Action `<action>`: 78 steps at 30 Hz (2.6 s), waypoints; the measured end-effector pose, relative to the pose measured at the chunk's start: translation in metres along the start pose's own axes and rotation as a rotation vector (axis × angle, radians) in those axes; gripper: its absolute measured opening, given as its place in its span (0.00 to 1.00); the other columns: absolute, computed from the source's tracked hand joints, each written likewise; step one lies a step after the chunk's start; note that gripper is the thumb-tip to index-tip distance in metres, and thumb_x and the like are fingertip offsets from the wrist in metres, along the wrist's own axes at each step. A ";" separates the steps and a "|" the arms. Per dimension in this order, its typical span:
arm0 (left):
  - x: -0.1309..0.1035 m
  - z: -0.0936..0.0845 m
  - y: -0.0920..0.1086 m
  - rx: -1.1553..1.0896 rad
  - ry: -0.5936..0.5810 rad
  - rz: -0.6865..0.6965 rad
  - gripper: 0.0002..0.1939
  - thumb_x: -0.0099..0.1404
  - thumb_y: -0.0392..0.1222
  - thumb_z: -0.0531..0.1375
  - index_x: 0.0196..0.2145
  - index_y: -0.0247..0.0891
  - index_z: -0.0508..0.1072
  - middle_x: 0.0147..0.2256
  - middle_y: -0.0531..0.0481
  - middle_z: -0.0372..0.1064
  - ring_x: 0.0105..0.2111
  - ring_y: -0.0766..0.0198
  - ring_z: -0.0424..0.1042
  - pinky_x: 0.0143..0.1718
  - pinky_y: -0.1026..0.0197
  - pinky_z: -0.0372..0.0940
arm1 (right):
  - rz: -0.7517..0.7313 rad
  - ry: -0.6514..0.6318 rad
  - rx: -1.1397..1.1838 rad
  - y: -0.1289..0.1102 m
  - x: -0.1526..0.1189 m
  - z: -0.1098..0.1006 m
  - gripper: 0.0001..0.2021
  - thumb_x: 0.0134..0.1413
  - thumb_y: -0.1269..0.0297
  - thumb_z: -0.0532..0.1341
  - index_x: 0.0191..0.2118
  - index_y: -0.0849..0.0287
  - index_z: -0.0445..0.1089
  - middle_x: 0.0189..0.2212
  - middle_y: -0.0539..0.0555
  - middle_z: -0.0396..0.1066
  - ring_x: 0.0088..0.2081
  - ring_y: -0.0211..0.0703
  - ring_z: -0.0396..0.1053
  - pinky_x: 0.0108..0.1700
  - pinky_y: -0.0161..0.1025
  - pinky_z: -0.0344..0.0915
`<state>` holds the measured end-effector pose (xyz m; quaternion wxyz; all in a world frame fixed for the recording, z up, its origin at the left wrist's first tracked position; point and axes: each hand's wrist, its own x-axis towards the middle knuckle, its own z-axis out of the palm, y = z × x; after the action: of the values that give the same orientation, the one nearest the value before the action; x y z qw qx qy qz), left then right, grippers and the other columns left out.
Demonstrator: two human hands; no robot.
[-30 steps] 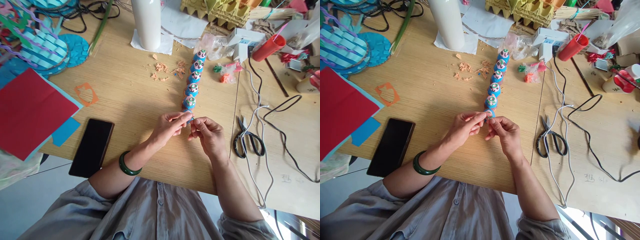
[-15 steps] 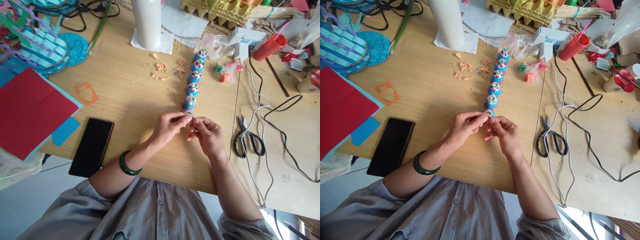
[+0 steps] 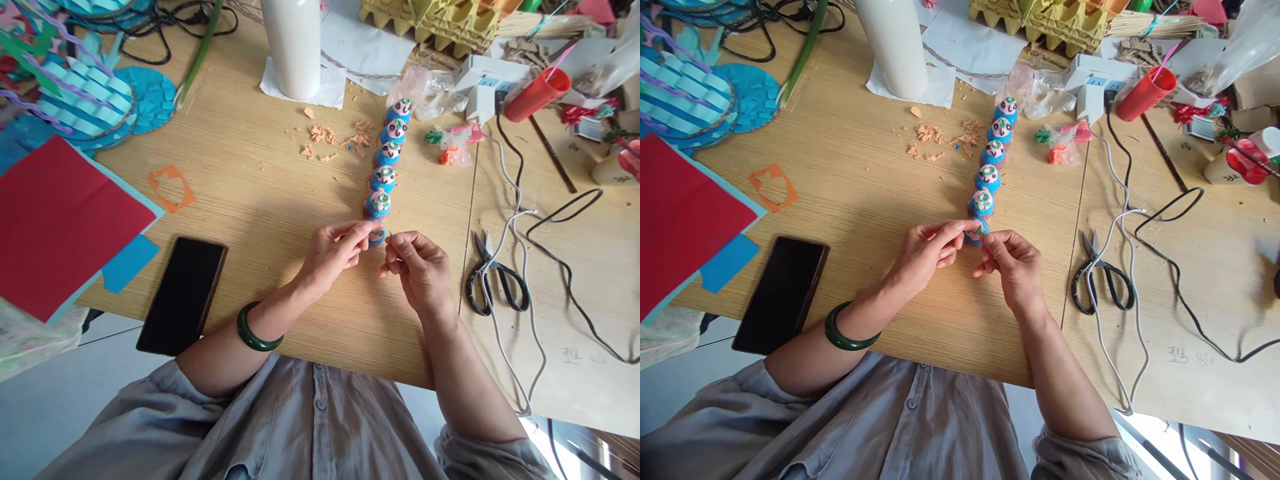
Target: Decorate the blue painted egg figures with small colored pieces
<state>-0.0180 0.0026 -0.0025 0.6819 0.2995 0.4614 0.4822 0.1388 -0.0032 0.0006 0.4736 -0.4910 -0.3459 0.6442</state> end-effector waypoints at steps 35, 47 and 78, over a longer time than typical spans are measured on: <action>0.001 -0.002 -0.008 0.095 -0.036 0.020 0.16 0.54 0.51 0.74 0.34 0.36 0.82 0.23 0.54 0.69 0.20 0.75 0.60 0.18 0.69 0.52 | 0.088 -0.102 -0.050 -0.001 -0.001 -0.001 0.20 0.48 0.46 0.74 0.28 0.59 0.74 0.21 0.47 0.73 0.18 0.33 0.70 0.22 0.33 0.74; 0.004 -0.002 -0.009 0.001 -0.052 0.005 0.15 0.54 0.49 0.74 0.34 0.34 0.83 0.23 0.55 0.68 0.17 0.78 0.56 0.16 0.70 0.50 | 0.032 -0.062 -0.071 0.001 0.000 -0.002 0.20 0.47 0.47 0.75 0.29 0.59 0.74 0.22 0.47 0.73 0.20 0.33 0.70 0.22 0.33 0.75; 0.002 -0.004 -0.008 0.089 -0.068 -0.017 0.17 0.57 0.51 0.72 0.36 0.34 0.84 0.24 0.53 0.67 0.19 0.77 0.57 0.17 0.69 0.49 | -0.444 0.121 -0.576 0.011 -0.010 -0.002 0.07 0.62 0.58 0.67 0.40 0.54 0.75 0.31 0.49 0.78 0.27 0.37 0.76 0.29 0.36 0.75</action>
<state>-0.0179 0.0011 -0.0117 0.6872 0.3420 0.4614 0.4448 0.1380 -0.0166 -0.0067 0.4638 -0.5542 -0.5826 0.3720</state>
